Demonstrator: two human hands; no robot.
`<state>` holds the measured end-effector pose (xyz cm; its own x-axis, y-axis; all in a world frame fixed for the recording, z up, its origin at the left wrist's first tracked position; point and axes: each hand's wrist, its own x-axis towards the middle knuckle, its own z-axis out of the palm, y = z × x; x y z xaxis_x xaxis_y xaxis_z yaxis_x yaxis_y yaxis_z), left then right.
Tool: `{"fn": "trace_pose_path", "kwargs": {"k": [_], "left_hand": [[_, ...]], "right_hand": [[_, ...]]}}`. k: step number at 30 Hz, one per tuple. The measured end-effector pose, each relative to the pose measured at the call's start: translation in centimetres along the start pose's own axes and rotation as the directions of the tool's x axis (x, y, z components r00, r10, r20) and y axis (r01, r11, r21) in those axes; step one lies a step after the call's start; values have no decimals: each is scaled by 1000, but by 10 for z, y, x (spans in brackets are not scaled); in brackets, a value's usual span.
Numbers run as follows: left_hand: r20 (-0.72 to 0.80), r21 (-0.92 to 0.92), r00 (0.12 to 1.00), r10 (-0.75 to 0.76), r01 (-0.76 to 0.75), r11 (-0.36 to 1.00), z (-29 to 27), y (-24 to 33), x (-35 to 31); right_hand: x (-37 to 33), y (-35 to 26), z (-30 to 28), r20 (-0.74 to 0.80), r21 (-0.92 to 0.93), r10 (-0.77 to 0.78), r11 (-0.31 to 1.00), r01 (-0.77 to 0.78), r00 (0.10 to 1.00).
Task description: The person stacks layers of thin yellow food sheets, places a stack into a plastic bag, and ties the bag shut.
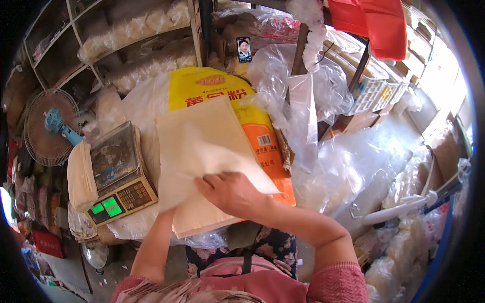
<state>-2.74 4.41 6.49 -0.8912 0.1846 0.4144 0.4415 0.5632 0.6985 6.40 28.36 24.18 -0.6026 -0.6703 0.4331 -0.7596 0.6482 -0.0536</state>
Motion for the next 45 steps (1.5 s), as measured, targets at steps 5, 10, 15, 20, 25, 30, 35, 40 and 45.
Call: {"fn": "trace_pose_path", "kwargs": {"k": [5,10,15,20,25,30,35,40,45], "left_hand": [[-65,238,906,418,-392,889,-31,21,-47],[193,160,951,240,-271,949,-50,15,-64],[147,-53,988,40,-33,998,-73,2,-83],[253,-365,922,-292,371,854,-81,27,-89],[223,-250,916,-333,384,889,-81,26,-90],[-24,-243,901,-433,415,877,-64,-3,-66],[-346,445,936,65,103,889,-37,23,-29],[183,522,981,69,-156,838,-20,27,-48],[230,506,972,49,-162,847,-15,24,-50]], "right_hand": [[-68,-9,51,102,83,50,995,-59,994],[-141,55,61,506,-301,306,939,-167,806],[-130,70,-39,492,518,272,672,-529,827],[-129,71,-10,256,631,297,670,-392,920],[-133,81,50,373,557,541,520,-648,754],[-101,106,106,242,855,748,136,-500,617],[-59,118,126,147,631,858,302,-715,492],[-57,127,155,-6,492,881,414,-766,472],[-42,111,125,95,233,896,404,-885,434]]}}
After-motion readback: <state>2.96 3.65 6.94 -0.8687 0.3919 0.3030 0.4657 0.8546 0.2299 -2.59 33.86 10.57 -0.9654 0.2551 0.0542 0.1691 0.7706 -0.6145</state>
